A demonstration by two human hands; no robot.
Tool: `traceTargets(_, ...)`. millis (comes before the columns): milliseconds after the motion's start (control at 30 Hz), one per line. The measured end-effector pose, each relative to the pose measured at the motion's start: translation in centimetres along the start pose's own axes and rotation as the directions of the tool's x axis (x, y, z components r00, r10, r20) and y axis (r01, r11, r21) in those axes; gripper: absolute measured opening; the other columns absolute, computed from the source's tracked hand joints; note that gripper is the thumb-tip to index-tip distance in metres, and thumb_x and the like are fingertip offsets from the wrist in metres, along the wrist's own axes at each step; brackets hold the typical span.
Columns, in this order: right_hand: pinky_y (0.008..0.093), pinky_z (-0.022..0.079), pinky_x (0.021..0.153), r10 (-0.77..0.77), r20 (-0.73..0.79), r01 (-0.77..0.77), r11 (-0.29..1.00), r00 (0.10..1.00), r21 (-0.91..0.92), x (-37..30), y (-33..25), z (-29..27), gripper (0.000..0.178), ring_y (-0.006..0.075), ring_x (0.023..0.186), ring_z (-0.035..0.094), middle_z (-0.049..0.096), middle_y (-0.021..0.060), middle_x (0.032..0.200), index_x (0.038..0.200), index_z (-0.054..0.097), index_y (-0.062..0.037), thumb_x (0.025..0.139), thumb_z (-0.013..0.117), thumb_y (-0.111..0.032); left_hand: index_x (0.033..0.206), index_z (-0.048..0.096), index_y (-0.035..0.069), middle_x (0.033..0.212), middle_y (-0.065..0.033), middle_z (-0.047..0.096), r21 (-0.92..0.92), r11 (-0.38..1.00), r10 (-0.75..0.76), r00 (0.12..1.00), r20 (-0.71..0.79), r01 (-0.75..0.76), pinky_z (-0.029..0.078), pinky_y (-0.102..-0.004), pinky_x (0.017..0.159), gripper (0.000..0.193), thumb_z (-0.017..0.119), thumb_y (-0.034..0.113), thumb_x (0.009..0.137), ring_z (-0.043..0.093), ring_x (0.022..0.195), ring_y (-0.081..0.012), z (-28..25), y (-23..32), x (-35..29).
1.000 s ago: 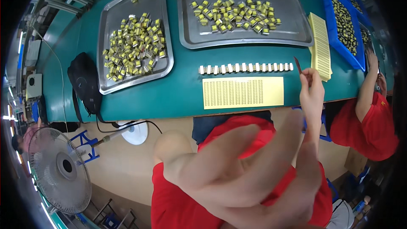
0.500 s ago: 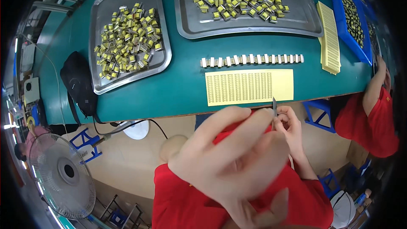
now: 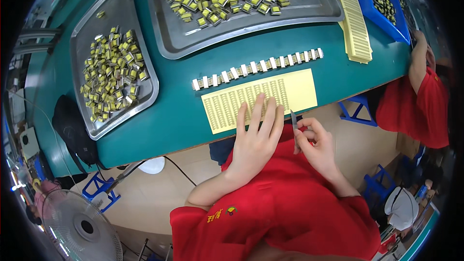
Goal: Manually placing small electronic components into a component carrier tray.
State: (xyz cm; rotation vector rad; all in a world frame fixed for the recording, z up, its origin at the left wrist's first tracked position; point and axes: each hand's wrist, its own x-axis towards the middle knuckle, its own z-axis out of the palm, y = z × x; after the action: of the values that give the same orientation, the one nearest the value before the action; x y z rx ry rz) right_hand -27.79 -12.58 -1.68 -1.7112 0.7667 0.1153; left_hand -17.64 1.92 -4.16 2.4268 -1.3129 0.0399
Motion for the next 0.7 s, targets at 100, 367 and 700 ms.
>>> traceTargets(100, 0.0218, 0.047, 0.053, 0.017, 0.041, -0.016, 1.000, 0.999, -0.008, 0.0, -0.4, -0.3, 0.008, 0.0074, 0.054, 0.059, 0.062, 0.0028, 0.060, 0.101, 0.054, 0.0015, 0.094, 0.056, -0.001, 0.126, 0.059, 0.010, 0.137, -0.0163, 0.049, 0.010, 1.000, -0.020, 1.000, 0.005, 0.020, 0.030, -0.0587, 0.108, 0.042, 0.063, 0.015, 0.085, 0.041, 0.135, -0.0372, 0.5, 0.7, -0.3)
traceTargets(367, 0.0217, 0.043, 0.051, 0.026, 0.040, -0.028, 0.998, 0.999, 0.056, 0.1, 0.2, -0.2, 0.006, 0.0060, 0.053, 0.057, 0.062, 0.0027, 0.059, 0.100, 0.055, 0.0004, 0.094, 0.056, -0.002, 0.127, 0.060, 0.011, 0.141, -0.0180, 0.046, -0.004, 1.000, -0.005, 0.999, 0.044, 0.005, 0.025, -0.0621, 0.110, 0.044, 0.060, 0.011, 0.083, 0.037, 0.137, -0.0409, 0.5, 0.6, -0.3)
traceTargets(700, 0.0204, 0.035, 0.047, 0.012, -0.022, -0.009, 0.987, 1.000, 0.161, 0.4, 0.5, 0.6, 0.005, 0.0011, 0.051, 0.049, 0.060, -0.0001, 0.057, 0.098, 0.057, -0.0013, 0.094, 0.058, -0.002, 0.127, 0.058, 0.010, 0.137, -0.0174, 0.050, 0.031, 1.000, 0.005, 1.000, 0.006, -0.005, 0.031, -0.0635, 0.108, 0.043, 0.056, 0.016, 0.084, 0.041, 0.135, -0.0405, 0.8, 0.7, -0.3)
